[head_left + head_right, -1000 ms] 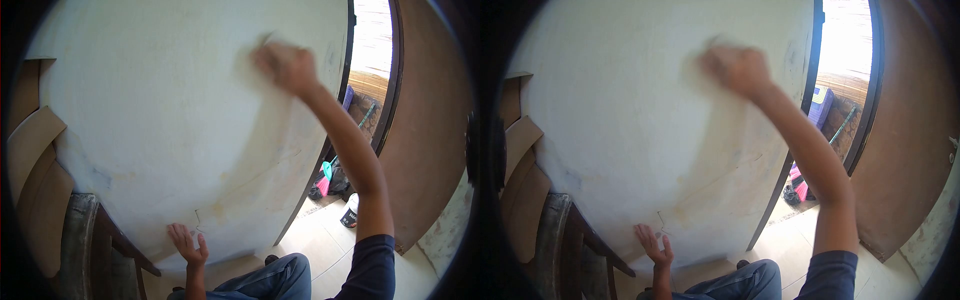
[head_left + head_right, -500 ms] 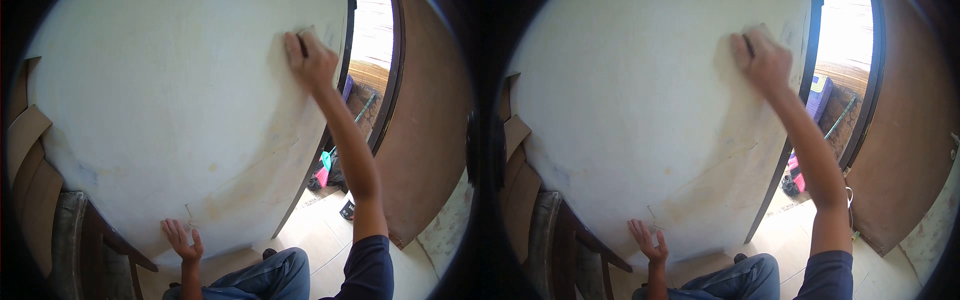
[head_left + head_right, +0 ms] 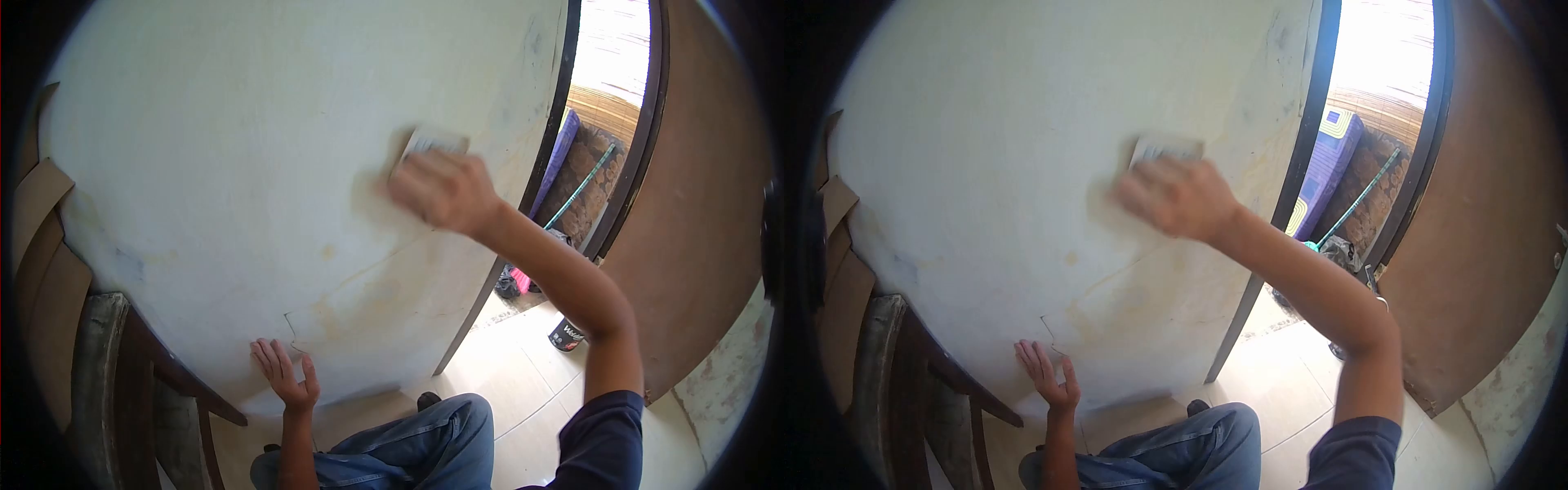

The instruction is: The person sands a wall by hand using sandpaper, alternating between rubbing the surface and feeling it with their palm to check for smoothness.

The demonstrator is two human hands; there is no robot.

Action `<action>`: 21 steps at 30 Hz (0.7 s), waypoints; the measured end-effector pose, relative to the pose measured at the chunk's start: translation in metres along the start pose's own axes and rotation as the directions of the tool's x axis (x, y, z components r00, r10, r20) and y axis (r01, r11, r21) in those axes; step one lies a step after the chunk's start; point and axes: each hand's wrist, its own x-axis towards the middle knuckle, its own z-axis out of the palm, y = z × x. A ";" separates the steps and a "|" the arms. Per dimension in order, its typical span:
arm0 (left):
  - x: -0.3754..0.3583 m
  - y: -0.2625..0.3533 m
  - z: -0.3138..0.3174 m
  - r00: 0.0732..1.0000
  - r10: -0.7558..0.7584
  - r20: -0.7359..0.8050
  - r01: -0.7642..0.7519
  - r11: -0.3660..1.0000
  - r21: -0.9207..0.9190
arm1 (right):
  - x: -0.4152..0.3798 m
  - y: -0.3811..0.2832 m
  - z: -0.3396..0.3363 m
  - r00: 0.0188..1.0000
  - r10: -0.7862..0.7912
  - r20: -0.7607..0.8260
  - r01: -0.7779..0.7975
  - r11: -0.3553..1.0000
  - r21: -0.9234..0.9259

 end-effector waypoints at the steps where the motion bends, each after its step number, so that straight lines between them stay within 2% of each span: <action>1: 0.000 0.000 -0.001 1.000 0.011 0.007 -0.011 1.000 -0.006 | -0.001 -0.009 -0.007 0.986 -0.113 0.122 0.111 0.994 0.020; 3: 0.001 0.000 -0.004 1.000 0.022 0.020 -0.022 1.000 -0.013 | 0.019 0.016 -0.008 1.000 -0.023 -0.015 0.024 0.999 0.039; 5: 0.002 -0.001 -0.005 0.998 0.010 0.055 -0.010 1.000 -0.013 | 0.039 0.040 -0.001 0.966 0.199 -0.165 -0.217 0.972 -0.095; 7: -0.006 -0.004 -0.005 0.998 -0.006 0.064 0.006 1.000 -0.005 | 0.043 0.024 0.005 0.934 0.319 -0.160 -0.341 0.931 -0.134; 9: -0.009 -0.014 0.000 0.999 -0.005 0.041 0.004 1.000 0.016 | 0.026 -0.005 0.015 1.000 -0.008 -0.026 0.009 0.999 0.033; 11: -0.002 -0.014 -0.003 0.992 -0.112 -0.051 0.114 0.993 0.028 | 0.024 -0.048 0.012 0.947 -0.305 0.097 0.294 0.949 0.112; 12: 0.000 -0.012 -0.008 0.982 -0.166 -0.092 0.170 0.985 0.030 | 0.029 -0.049 0.011 0.937 -0.322 0.137 0.302 0.942 0.148; 15: 0.016 -0.006 -0.018 0.903 -0.370 -0.216 0.364 0.929 -0.072 | 0.070 -0.016 0.018 0.998 -0.068 0.016 0.068 0.997 0.034; 18: 0.014 -0.008 -0.020 0.895 -0.424 -0.138 0.430 0.903 0.012 | 0.093 -0.032 0.027 1.000 -0.005 0.008 0.005 0.999 0.046; 19: 0.015 -0.008 -0.020 0.891 -0.434 -0.136 0.439 0.898 0.012 | 0.089 -0.049 0.042 0.983 -0.171 -0.059 0.178 0.973 0.145; 21: 0.016 -0.007 -0.021 0.884 -0.453 -0.120 0.457 0.890 0.007 | 0.083 -0.086 0.042 0.863 -0.485 0.140 0.445 0.862 0.241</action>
